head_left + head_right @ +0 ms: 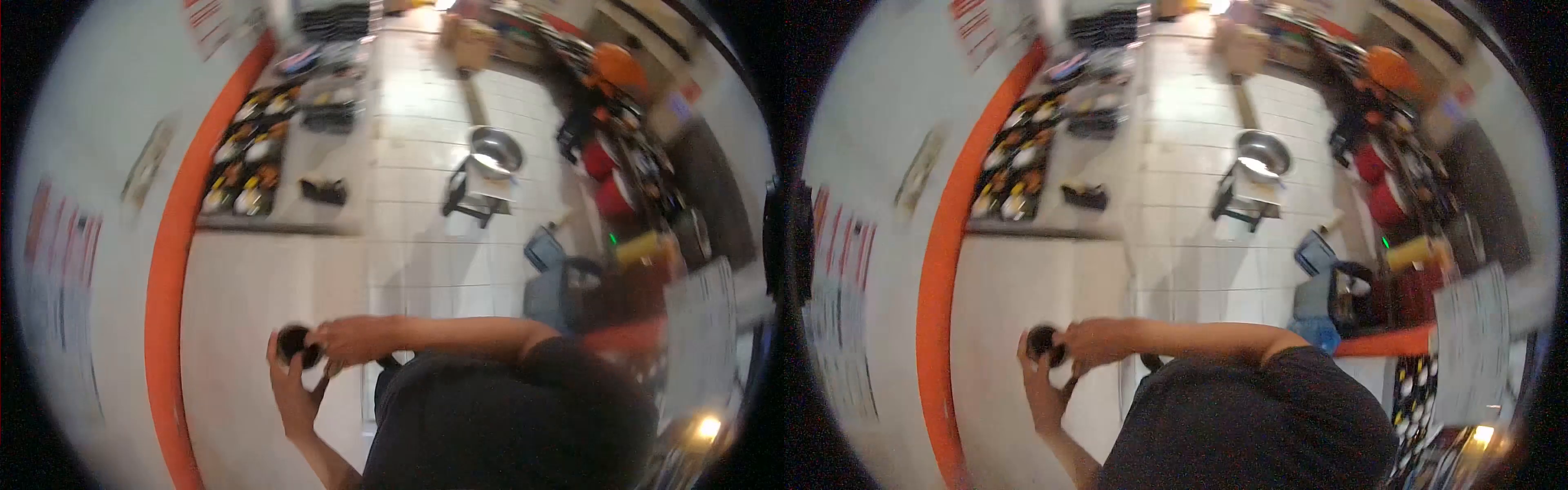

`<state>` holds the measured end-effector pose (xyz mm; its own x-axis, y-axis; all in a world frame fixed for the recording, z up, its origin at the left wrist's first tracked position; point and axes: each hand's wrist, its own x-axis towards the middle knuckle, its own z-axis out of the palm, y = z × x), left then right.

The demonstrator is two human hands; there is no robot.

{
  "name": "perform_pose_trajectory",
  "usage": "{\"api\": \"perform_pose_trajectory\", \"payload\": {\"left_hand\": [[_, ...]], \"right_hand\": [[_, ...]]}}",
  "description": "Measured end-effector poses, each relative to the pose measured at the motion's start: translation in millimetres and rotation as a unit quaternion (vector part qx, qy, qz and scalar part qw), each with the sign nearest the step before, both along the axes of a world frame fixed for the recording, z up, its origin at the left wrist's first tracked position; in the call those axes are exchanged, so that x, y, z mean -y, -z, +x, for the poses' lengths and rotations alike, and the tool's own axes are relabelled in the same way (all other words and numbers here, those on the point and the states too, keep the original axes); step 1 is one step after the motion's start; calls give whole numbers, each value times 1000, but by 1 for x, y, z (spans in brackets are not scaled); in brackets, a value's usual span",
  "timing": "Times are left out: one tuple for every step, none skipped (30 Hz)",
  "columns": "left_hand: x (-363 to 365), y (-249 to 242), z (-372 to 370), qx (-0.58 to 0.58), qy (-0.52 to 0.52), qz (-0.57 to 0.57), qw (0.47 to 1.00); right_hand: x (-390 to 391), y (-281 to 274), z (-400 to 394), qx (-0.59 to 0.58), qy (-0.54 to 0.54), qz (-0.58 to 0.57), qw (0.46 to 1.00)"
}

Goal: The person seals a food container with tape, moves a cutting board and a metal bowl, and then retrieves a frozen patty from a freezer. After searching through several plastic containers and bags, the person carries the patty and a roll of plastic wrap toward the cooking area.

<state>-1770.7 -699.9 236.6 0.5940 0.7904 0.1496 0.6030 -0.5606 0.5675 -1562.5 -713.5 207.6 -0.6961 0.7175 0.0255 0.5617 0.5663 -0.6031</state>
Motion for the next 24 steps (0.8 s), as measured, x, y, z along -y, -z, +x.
{"api": "perform_pose_trajectory", "payload": {"left_hand": [[-1, -1, 4, 18, 14, -13, 1000], [-2, -3, 5, 32, 25, -30, 999], [-4, -11, 7, 26, 36, -53, 998], [-5, -21, 8, 18, 39, -74, 996], [-2, -29, 14, -7, 50, -30, 998], [-4, -26, 11, -6, 67, -27, 997], [-7, -23, 6, -7, 82, -24, 996], [-11, -21, 5, -9, 95, -21, 995], [-14, -39, 8, -70, 114, -18, 991], [-10, -54, 16, -72, 123, -12, 990], [-4, -67, 26, -84, 103, -15, 991], [-1, -74, 37, -95, 84, -17, 992], [-1, -73, 42, -94, 80, 40, 992], [2, -79, 65, -93, 91, 50, 990], [10, -87, 91, -42, 36, 24, 998], [18, -93, 118, 12, -23, -2, 1000], [19, -84, 149, 27, 20, 31, 999], [21, -70, 186, 30, 25, 42, 998], [24, -52, 231, 43, 111, 19, 993], [33, -36, 280, 58, 200, -6, 978], [56, -32, 333, 34, 244, -42, 968], [82, -30, 384, 6, 289, -76, 954], [104, -21, 433, 7, 334, -117, 935], [127, -10, 477, 5, 376, -162, 912]], "right_hand": [[3, -9, 7, -23, 11, 16, 1000], [11, -22, 13, -46, 18, 31, 998], [18, -31, 23, -38, 54, 33, 997], [24, -38, 32, -62, 78, 7, 995], [29, -39, 47, -92, 94, -16, 991], [35, -40, 61, -91, 111, -12, 990], [45, -43, 79, -157, 152, -65, 974], [56, -44, 97, -225, 188, -117, 949], [68, -32, 116, -250, 225, -50, 940], [83, -29, 139, -268, 285, -109, 914], [99, -25, 162, -286, 341, -166, 880], [117, -7, 183, -280, 401, -146, 860], [136, 10, 205, -275, 460, -125, 835], [157, 16, 228, -275, 510, -146, 802], [178, 19, 247, -275, 557, -168, 765], [201, 20, 267, -280, 560, -158, 764], [223, 21, 289, -273, 594, -161, 739], [242, 24, 308, -269, 627, -164, 712], [259, 29, 325, -273, 632, -153, 709], [281, 37, 345, -310, 636, -109, 698], [304, 46, 367, -341, 639, -66, 686], [326, 55, 388, -339, 655, -54, 673], [347, 51, 407, -353, 666, -50, 655], [368, 43, 426, -368, 677, -49, 636]]}}
